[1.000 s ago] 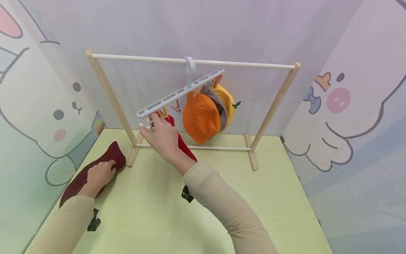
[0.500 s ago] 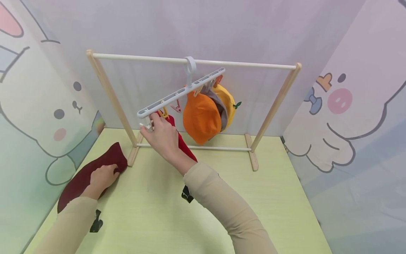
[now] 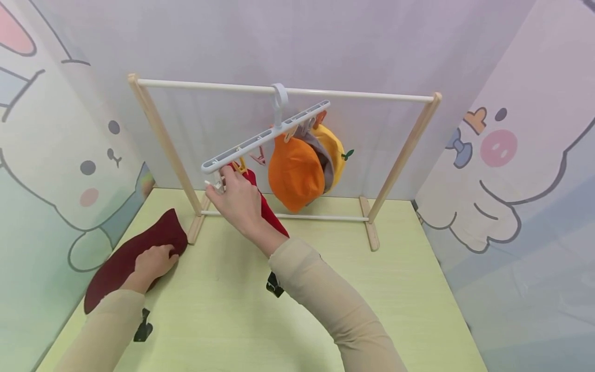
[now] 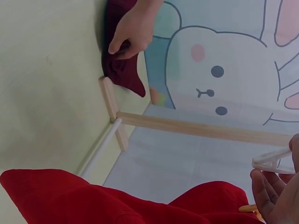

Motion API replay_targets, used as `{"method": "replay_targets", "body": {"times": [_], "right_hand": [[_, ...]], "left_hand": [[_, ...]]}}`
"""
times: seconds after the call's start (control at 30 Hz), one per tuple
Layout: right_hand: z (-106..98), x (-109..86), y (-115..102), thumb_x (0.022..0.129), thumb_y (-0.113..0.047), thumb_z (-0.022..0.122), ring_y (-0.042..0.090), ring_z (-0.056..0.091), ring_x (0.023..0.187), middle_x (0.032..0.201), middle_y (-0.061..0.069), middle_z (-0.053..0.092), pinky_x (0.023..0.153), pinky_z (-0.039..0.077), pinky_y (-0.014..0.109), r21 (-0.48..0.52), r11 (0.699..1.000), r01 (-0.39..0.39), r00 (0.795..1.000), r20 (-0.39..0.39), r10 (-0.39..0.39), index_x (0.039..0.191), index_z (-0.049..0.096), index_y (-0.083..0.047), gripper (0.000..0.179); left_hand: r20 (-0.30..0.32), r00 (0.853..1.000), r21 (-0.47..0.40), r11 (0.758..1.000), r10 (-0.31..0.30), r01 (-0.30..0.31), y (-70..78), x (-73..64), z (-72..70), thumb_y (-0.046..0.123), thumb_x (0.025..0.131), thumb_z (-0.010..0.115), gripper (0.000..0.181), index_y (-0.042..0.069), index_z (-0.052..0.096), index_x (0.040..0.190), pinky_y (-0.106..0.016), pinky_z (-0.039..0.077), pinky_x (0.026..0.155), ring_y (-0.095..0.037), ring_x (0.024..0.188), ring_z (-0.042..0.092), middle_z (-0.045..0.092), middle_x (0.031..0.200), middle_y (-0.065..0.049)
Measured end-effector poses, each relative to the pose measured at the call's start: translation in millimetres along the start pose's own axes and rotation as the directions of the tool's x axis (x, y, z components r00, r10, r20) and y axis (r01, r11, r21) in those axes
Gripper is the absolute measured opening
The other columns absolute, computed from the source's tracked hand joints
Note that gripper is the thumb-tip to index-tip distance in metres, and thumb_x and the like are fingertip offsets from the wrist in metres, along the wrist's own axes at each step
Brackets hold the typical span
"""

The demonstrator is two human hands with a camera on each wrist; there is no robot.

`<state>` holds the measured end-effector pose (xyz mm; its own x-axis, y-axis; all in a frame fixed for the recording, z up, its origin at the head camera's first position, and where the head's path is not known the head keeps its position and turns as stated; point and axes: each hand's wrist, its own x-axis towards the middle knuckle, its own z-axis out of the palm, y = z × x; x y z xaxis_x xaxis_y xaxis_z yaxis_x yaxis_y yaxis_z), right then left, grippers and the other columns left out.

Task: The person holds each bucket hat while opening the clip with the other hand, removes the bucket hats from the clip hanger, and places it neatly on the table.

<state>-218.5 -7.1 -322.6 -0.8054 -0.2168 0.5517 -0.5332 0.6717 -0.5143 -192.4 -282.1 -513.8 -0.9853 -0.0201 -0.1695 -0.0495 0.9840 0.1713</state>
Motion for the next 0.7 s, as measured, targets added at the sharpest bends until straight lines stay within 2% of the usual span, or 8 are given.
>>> {"method": "replay_targets", "body": {"times": [0.3,0.5,0.7], "right_hand": [[-0.7,-0.8,-0.9,0.086,-0.033,0.061,0.007,0.049,0.056,0.079,-0.003,0.062,0.048,0.038,0.017,0.013,1.0,-0.004,1.0,-0.001,0.004,0.102,0.058,-0.012,0.027],[-0.9,-0.6,-0.6,0.086,-0.032,0.061,0.007,0.048,0.056,0.077,-0.003,0.061,0.048,0.038,0.017,0.011,1.0,0.008,1.0,-0.004,-0.008,0.102,0.057,-0.012,0.026],[-1.8,-0.3,-1.0,0.086,-0.032,0.061,0.008,0.047,0.056,0.076,-0.002,0.061,0.048,0.038,0.017,0.007,1.0,0.012,1.0,-0.002,-0.012,0.102,0.057,-0.013,0.025]], "left_hand": [[0.058,0.998,-0.011,1.0,-0.014,0.015,-1.6,-0.7,-2.7,0.01,0.09,0.043,0.035,-0.004,0.056,0.118,-0.051,0.048,0.066,-0.04,0.084,0.06,0.059,0.108,-0.029],[0.092,0.996,-0.014,1.0,-0.023,0.024,0.3,-2.4,-4.2,0.006,0.088,0.045,0.034,-0.005,0.054,0.12,-0.05,0.048,0.066,-0.035,0.081,0.059,0.058,0.108,-0.029],[0.088,0.996,-0.007,0.999,-0.031,0.032,-0.4,-2.0,-3.7,0.006,0.089,0.048,0.032,-0.005,0.054,0.118,-0.05,0.048,0.066,-0.037,0.083,0.059,0.058,0.106,-0.028]]}}
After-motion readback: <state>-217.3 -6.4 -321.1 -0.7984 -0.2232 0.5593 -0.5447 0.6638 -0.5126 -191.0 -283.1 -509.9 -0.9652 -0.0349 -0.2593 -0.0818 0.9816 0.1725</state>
